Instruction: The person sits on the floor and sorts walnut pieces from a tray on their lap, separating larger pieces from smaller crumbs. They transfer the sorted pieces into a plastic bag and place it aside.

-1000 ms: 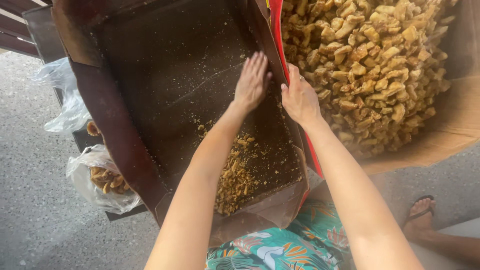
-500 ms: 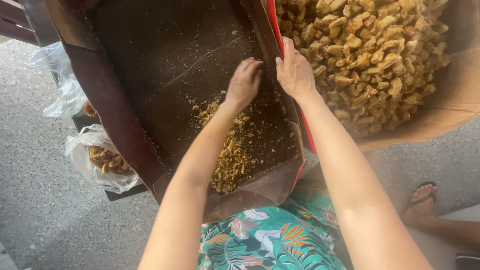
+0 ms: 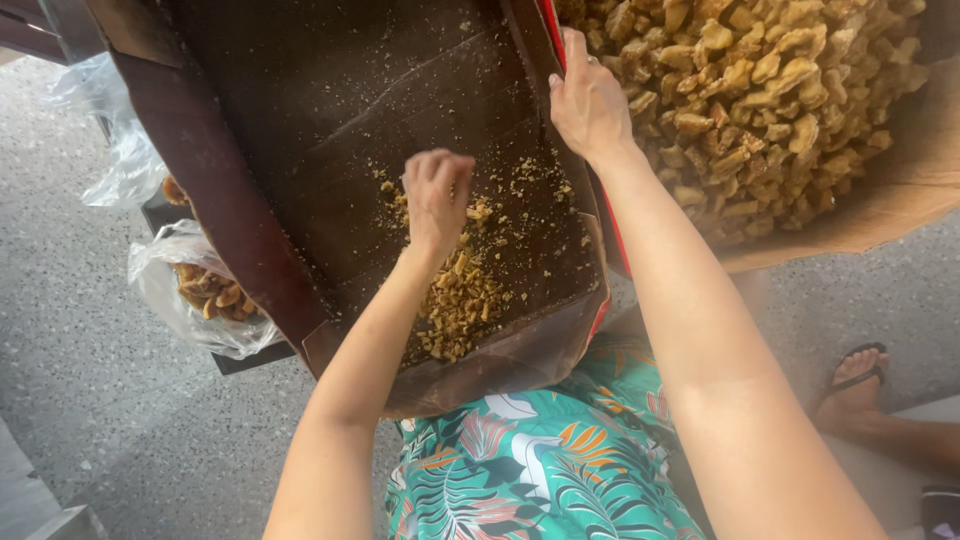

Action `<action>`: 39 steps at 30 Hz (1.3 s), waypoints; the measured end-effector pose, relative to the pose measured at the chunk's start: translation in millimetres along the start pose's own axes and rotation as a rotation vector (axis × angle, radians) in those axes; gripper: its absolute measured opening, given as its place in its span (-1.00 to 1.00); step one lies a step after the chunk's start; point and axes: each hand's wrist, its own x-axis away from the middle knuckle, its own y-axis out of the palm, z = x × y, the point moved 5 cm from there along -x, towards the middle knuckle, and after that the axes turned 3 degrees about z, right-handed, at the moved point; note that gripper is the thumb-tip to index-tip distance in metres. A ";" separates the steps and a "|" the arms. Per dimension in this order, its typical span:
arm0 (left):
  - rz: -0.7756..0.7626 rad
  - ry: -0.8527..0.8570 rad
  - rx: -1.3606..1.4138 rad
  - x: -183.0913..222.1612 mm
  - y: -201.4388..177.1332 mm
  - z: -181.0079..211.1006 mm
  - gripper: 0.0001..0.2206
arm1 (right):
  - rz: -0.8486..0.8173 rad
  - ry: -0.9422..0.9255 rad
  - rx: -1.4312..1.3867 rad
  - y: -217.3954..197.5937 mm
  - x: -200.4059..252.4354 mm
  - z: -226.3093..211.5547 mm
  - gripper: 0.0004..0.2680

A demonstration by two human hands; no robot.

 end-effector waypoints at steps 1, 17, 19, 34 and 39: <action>-0.070 0.018 -0.051 7.8 -3.1 7.9 -0.91 | -0.005 0.007 0.017 0.0 -1.6 -0.7 -0.63; -0.235 -0.012 -0.300 39.3 46.8 69.3 -0.89 | 0.017 -0.019 0.022 -0.1 -1.4 -0.9 -0.63; -0.208 -0.008 -0.307 35.9 43.2 75.1 -0.90 | -0.028 0.017 0.030 1.6 -2.1 2.1 -0.63; 0.710 -0.498 -0.753 77.4 -366.1 -190.6 -0.90 | 0.001 -0.081 -0.042 -13.5 4.5 -22.5 -0.66; 0.585 -0.670 -0.473 82.1 -408.1 -287.5 -0.65 | -0.043 -0.025 -0.045 -16.3 6.0 -30.3 -0.66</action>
